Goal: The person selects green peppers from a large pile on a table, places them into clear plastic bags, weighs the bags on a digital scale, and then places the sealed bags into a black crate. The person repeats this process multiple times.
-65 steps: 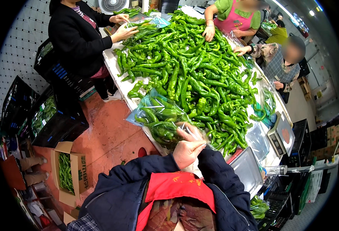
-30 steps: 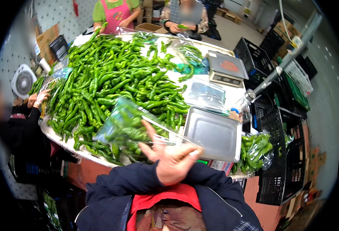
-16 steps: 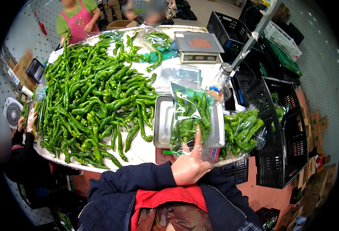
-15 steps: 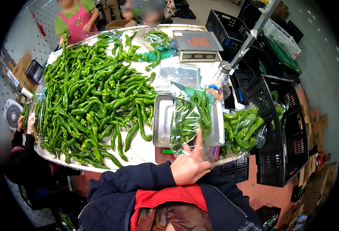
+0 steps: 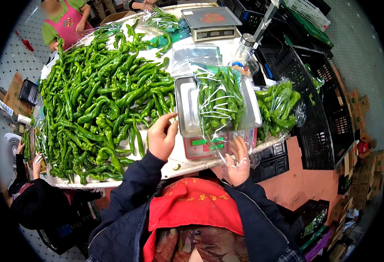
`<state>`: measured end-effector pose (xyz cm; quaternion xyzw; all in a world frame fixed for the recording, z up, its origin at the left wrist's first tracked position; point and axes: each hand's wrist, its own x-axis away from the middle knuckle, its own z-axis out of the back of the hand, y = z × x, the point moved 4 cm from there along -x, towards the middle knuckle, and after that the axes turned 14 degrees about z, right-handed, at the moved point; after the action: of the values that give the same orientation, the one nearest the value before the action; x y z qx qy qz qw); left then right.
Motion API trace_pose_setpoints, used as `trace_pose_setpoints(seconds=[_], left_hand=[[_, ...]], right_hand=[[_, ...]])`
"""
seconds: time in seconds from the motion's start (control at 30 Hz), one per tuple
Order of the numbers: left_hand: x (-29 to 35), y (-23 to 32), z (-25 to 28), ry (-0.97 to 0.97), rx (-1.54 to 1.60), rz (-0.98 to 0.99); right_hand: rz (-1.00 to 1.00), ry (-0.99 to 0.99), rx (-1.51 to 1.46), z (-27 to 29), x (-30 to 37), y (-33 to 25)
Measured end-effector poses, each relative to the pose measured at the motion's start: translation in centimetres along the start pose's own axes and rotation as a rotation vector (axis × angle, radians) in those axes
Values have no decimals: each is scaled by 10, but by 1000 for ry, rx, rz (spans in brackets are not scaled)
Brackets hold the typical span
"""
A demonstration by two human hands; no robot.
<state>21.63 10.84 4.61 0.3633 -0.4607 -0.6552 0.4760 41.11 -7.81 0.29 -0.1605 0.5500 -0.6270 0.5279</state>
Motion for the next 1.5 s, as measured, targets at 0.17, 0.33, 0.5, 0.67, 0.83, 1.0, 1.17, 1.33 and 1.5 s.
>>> trace_pose_setpoints(seconds=[0.17,0.33,0.5,0.67,0.83,1.0,1.17,1.33,1.5], left_hand=[[4,-15,5,-27,-3,-20],[33,16,-5,3,-76,-275],[80,27,-40,-278,-150,-423],[58,-17,-36,-173,-148,-215],[5,-93,10,132,-451,-169],[-43,-133,48,313,-843,-225],[-83,-161,46,223,-1121,-87],[-88,-146,57,236,-1011,-87],[-46,-117,90,327,-548,52]], right_hand=[[-75,61,12,6,38,-3],[-148,360,53,36,70,-1],[-89,517,195,61,69,-3],[19,455,173,55,59,-28],[81,436,98,54,47,-41],[133,403,101,55,31,-55],[132,366,121,51,22,-60],[128,355,112,51,17,-65],[92,351,19,43,13,-85]])
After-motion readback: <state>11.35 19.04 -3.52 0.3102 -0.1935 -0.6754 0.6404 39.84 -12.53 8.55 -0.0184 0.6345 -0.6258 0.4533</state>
